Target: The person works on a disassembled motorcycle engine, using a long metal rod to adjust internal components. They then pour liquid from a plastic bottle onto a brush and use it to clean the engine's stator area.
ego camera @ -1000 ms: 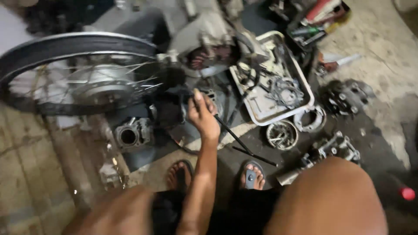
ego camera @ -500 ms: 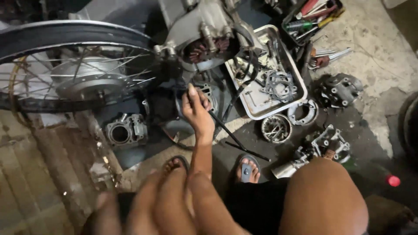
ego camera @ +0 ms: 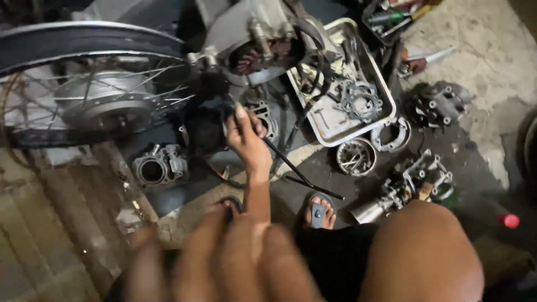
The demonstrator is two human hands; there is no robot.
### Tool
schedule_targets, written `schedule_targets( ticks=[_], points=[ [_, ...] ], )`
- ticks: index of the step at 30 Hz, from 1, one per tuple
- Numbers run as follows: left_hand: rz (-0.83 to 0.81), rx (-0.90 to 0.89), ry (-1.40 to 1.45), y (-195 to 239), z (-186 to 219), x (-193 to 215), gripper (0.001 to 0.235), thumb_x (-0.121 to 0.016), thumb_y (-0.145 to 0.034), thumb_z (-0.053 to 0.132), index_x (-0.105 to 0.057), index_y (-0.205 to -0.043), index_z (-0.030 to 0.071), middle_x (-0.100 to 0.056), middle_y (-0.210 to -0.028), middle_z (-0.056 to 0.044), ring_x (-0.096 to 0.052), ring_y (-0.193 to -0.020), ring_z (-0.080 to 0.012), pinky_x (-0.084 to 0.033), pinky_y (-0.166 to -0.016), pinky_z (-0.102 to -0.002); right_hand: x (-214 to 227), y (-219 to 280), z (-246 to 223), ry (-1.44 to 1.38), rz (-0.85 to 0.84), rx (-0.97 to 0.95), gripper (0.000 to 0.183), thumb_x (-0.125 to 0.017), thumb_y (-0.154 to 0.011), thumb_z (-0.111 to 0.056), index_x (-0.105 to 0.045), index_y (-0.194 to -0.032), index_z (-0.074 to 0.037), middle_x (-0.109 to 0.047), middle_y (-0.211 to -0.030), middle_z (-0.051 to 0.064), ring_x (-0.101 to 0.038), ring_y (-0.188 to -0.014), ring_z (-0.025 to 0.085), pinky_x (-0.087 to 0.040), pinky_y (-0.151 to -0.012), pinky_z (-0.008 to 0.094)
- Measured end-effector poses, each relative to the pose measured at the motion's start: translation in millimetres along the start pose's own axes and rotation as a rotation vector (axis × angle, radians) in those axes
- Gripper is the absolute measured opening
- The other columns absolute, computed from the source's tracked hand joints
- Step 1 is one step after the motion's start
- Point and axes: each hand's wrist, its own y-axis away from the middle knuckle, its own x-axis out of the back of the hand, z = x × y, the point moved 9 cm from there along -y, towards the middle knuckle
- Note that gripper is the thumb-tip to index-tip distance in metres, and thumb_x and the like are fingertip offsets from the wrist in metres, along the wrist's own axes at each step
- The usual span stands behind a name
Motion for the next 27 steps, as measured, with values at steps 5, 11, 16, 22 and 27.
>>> schedule_targets(
  ticks=[5,11,16,22,27],
  points=[
    [0.043,-0.010,0.016,-4,3,11,0.033,-0.055,-0.108,0.030,-0.056,-0.087,0.005,-0.043,-0.058,-0.007,-0.042,-0.044,-0.0119,-0.037,-0.041,-0.021,-33,15,52,0.014,-0.053,0.003,0.048,-0.061,-0.086,-0.026,-0.058,-0.130,-0.009,-0.063,-0.100,0.007,-0.059,-0.088,0.023,-0.049,-0.075,0.037],
    [-0.102,0.111,0.127,0,-1,-1,0.027,-0.054,-0.106,0.033,-0.057,-0.101,0.007,-0.052,-0.073,0.000,-0.043,-0.057,-0.0069,-0.034,-0.048,-0.021,-154,48,156,-0.689,-0.439,-0.214,0.026,-0.072,-0.067,-0.011,-0.072,-0.093,-0.017,-0.075,-0.093,0.000,-0.072,-0.083,0.026,-0.056,-0.071,0.040],
    [0.070,0.080,0.032,1,1,6,0.024,-0.057,-0.107,0.029,-0.058,-0.095,0.008,-0.047,-0.065,-0.002,-0.044,-0.051,-0.0086,-0.033,-0.043,-0.018,-288,147,245,-0.437,-0.435,-0.583,0.044,-0.066,-0.084,-0.014,-0.058,-0.127,-0.006,-0.071,-0.110,0.024,-0.071,-0.096,0.049,-0.057,-0.079,0.059],
    [0.124,0.153,0.097,-13,-18,21,0.024,-0.062,-0.105,0.033,-0.060,-0.098,0.011,-0.054,-0.069,-0.002,-0.049,-0.052,-0.0106,-0.033,-0.043,-0.019,-375,228,242,-0.896,-0.423,-0.847,0.047,-0.067,-0.086,-0.010,-0.063,-0.132,-0.004,-0.071,-0.124,0.026,-0.065,-0.119,0.047,-0.051,-0.101,0.057],
    [0.167,0.185,0.172,-6,-7,14,0.022,-0.062,-0.105,0.032,-0.060,-0.103,0.010,-0.054,-0.073,-0.002,-0.050,-0.056,-0.0114,-0.034,-0.046,-0.019,-357,227,203,-1.263,-0.161,-0.683,0.087,-0.071,-0.086,-0.041,-0.039,-0.150,0.008,-0.050,-0.138,0.045,-0.045,-0.131,0.062,-0.039,-0.108,0.070]
  ],
)
